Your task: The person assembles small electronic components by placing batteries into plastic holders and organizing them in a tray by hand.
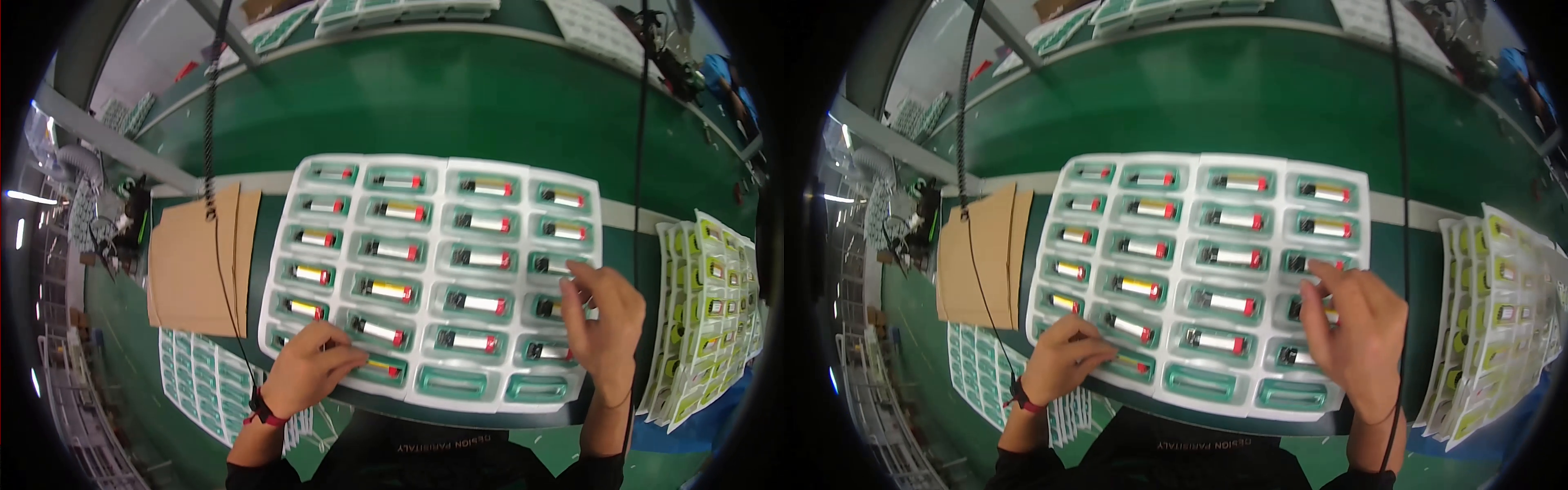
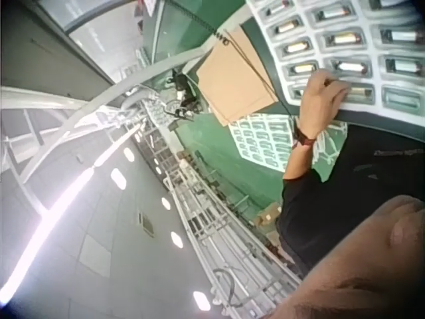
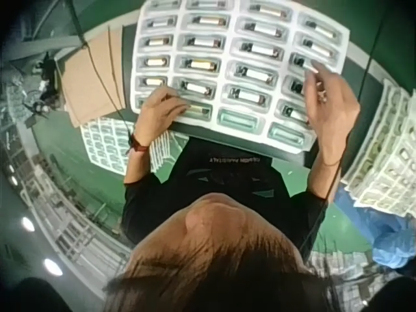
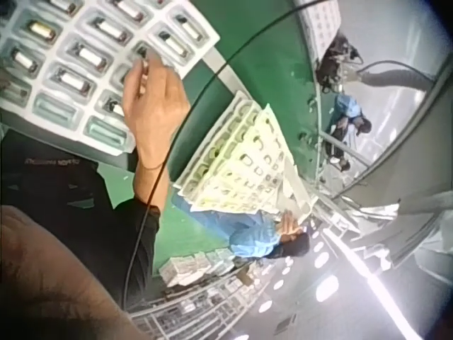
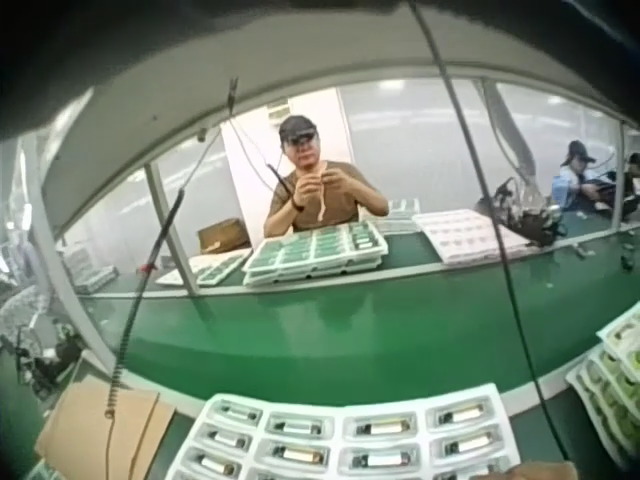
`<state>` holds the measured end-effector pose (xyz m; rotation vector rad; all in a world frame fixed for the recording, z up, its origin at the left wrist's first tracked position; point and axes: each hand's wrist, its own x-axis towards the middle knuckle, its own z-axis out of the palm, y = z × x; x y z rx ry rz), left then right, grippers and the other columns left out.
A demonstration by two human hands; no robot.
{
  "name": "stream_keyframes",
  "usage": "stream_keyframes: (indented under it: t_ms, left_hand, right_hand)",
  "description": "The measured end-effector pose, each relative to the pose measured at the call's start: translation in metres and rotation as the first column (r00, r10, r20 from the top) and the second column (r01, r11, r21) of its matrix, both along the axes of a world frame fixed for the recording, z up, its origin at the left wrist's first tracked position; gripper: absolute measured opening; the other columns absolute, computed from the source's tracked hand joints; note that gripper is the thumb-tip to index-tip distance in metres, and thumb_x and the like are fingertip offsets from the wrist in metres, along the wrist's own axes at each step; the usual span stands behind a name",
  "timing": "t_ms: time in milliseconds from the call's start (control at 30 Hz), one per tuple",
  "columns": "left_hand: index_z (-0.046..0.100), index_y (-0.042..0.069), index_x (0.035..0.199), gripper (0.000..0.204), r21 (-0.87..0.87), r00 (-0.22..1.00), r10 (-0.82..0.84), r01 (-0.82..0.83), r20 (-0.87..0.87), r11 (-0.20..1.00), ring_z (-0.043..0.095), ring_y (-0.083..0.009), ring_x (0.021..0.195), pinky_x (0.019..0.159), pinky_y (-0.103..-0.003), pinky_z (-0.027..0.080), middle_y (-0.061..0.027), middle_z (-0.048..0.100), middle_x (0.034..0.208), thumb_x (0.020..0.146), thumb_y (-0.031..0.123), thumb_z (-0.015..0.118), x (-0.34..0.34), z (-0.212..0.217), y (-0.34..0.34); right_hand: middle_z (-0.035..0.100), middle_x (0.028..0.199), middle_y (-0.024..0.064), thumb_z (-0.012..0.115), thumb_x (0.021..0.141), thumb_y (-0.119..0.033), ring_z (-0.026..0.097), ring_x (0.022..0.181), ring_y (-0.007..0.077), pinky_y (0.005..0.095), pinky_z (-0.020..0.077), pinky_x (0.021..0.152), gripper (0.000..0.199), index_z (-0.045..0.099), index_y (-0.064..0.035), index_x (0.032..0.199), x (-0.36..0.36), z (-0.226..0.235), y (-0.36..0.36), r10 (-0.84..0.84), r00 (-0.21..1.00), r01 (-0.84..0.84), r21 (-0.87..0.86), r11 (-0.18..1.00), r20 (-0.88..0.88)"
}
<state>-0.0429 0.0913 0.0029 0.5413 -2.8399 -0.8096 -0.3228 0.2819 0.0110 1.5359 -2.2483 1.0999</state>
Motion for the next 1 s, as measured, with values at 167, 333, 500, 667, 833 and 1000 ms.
stream_keyframes:
  t_ms: [167, 333, 500, 667, 833, 1000]
  left_hand:
    - [0.071, 0.011, 0.085, 0.017, -0.009, 0.999, 0.032, -0.032, 0.016, 0.999, 0.057, -0.0186, 0.072, 0.060, -0.029, 0.047, -0.0028, 0.055, 0.082, 0.069, 0.009, 0.077, 0.005, 0.008, -0.001]
    - [0.070, 0.006, 0.085, 0.017, 0.012, 0.954, 0.080, -0.080, -0.289, 0.997, 0.059, -0.0220, 0.077, 0.065, -0.031, 0.048, -0.0065, 0.061, 0.087, 0.069, 0.006, 0.076, 0.001, -0.001, -0.024]
    - [0.065, 0.000, 0.089, 0.007, -0.097, 0.730, 0.601, -0.658, -0.327, 0.747, 0.055, -0.0207, 0.076, 0.069, -0.030, 0.044, -0.0100, 0.059, 0.081, 0.083, 0.003, 0.061, 0.076, -0.016, -0.050]
    - [0.063, 0.002, 0.113, 0.030, -0.049, 0.770, 0.594, -0.619, -0.233, 0.784, 0.058, -0.0161, 0.078, 0.064, -0.027, 0.045, -0.0099, 0.066, 0.099, 0.095, 0.025, 0.057, 0.077, -0.024, -0.087]
    - [0.062, 0.002, 0.114, 0.027, -0.078, 0.882, 0.459, -0.468, -0.109, 0.880, 0.060, -0.0215, 0.087, 0.070, -0.030, 0.048, -0.0118, 0.065, 0.107, 0.094, 0.018, 0.056, 0.018, 0.006, -0.126]
    - [0.060, -0.003, 0.107, 0.029, -0.007, 0.933, 0.357, -0.358, -0.037, 0.934, 0.051, -0.0130, 0.073, 0.065, -0.026, 0.039, -0.0082, 0.062, 0.095, 0.096, 0.022, 0.050, -0.016, -0.017, -0.188]
  right_hand:
    - [0.058, 0.066, 0.0097, 0.065, 0.072, 0.008, 0.057, 0.053, 0.0211, 0.0303, 0.0428, 0.047, 0.024, 0.063, 0.0005, 0.095, 0.003, -0.002, 0.004, -0.028, 0.997, 0.030, -0.034, 0.999, 0.068]
    - [0.057, 0.070, 0.0119, 0.046, 0.066, 0.016, 0.055, 0.056, 0.0222, 0.0292, 0.0425, 0.051, 0.031, 0.061, 0.0013, 0.090, -0.007, 0.001, 0.030, -0.170, 0.982, 0.181, -0.147, 0.973, 0.083]
    - [0.051, 0.064, 0.0118, 0.053, 0.061, 0.010, 0.053, 0.057, 0.0294, 0.0371, 0.0420, 0.051, 0.025, 0.061, -0.0016, 0.081, -0.022, -0.007, 0.013, -0.069, 0.992, 0.084, -0.141, 0.986, 0.105]
    - [0.056, 0.089, 0.0151, 0.063, 0.083, -0.009, 0.060, 0.074, 0.0334, 0.0408, 0.0498, 0.062, 0.020, 0.060, -0.0004, 0.101, -0.035, -0.028, 0.004, -0.303, 0.942, 0.309, -0.020, 0.951, 0.144]
    - [0.053, 0.102, 0.0213, 0.059, 0.088, -0.023, 0.057, 0.092, 0.0350, 0.0395, 0.0470, 0.079, 0.040, 0.054, 0.0033, 0.118, -0.053, -0.051, 0.011, -0.517, 0.825, 0.512, 0.085, 0.855, 0.230]
    - [0.060, 0.094, 0.0155, 0.056, 0.091, -0.027, 0.061, 0.085, 0.0321, 0.0373, 0.0482, 0.074, 0.036, 0.058, -0.0003, 0.115, -0.061, -0.055, 0.006, -0.471, 0.772, 0.452, 0.152, 0.879, 0.428]
